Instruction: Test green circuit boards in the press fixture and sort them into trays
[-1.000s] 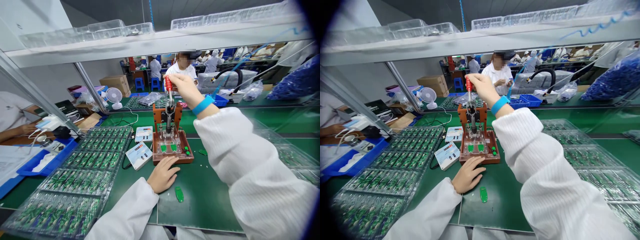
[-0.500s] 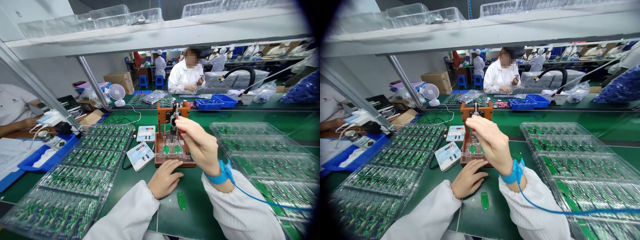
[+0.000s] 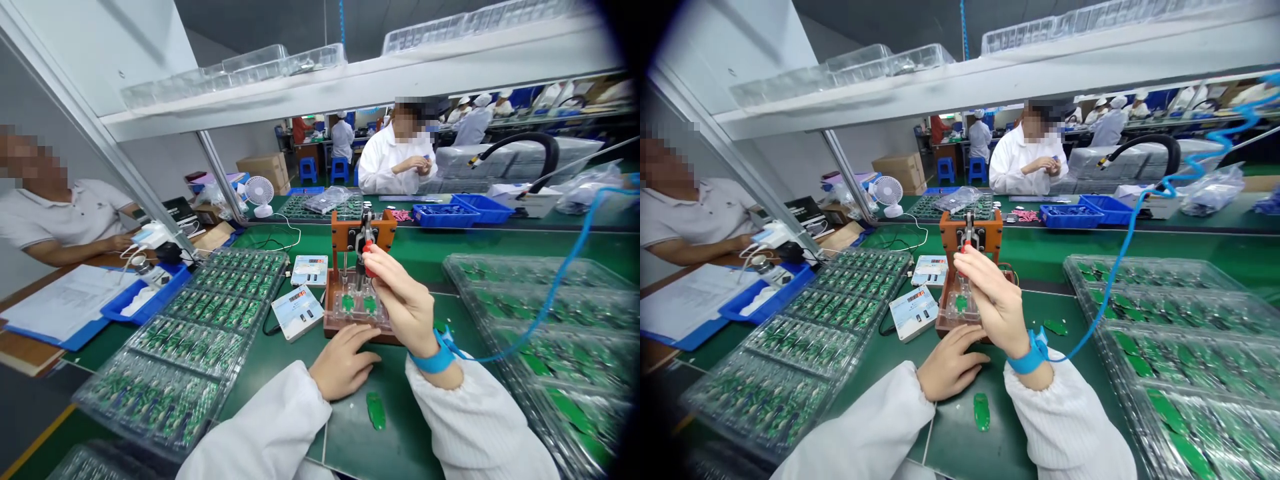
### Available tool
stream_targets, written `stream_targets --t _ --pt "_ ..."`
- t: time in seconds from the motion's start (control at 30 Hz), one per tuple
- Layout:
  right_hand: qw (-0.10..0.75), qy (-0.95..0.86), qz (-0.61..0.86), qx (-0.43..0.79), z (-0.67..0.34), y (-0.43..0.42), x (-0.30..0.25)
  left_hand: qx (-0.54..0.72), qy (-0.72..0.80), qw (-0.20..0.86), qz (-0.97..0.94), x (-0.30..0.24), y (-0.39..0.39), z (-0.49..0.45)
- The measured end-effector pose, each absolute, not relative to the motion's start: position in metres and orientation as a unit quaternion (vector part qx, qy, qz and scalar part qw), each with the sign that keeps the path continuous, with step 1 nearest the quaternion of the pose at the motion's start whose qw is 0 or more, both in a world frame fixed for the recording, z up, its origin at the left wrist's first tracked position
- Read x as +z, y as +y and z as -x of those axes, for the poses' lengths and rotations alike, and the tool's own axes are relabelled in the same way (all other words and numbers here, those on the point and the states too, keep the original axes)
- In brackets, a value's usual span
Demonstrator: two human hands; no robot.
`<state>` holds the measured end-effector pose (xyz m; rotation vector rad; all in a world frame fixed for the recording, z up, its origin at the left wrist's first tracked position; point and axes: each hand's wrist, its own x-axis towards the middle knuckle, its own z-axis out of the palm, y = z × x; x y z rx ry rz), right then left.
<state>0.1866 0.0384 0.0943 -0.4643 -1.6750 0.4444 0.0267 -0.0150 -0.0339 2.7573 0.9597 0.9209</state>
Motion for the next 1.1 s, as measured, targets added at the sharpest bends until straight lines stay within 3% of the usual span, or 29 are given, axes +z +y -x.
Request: stream_targets --t 0.2,0.43,0.57,0.7,0.8,1.1 --pt "0.619 -0.724 0.186 0.243 -0.189 0.040 0.094 0.297 0.323 0.115 -0.891 -0.025 -0.017 -0.025" --pt "0.614 -0.724 0.171 0.263 -0.189 0.042 0.090 0.283 0.316 0.446 -0.788 0.040 0.011 0.020" --pt "0.612 -0.724 0.173 0.267 -0.188 0.041 0.090 0.238 0.474 0.325 -0.783 0.053 0.065 0.069" --pt "0.618 -0.719 0.170 0.269 -0.186 0.040 0.090 0.017 0.560 0.175 -0.809 0.036 0.109 0.102" --pt "0.616 -0.719 0.169 0.272 -0.186 0.040 0.089 -0.089 0.563 0.168 -0.804 0.023 0.119 0.110" --pt "0.626 -0.711 0.163 0.277 -0.184 0.041 0.090 -0.139 0.565 0.162 -0.797 0.017 0.119 0.107"
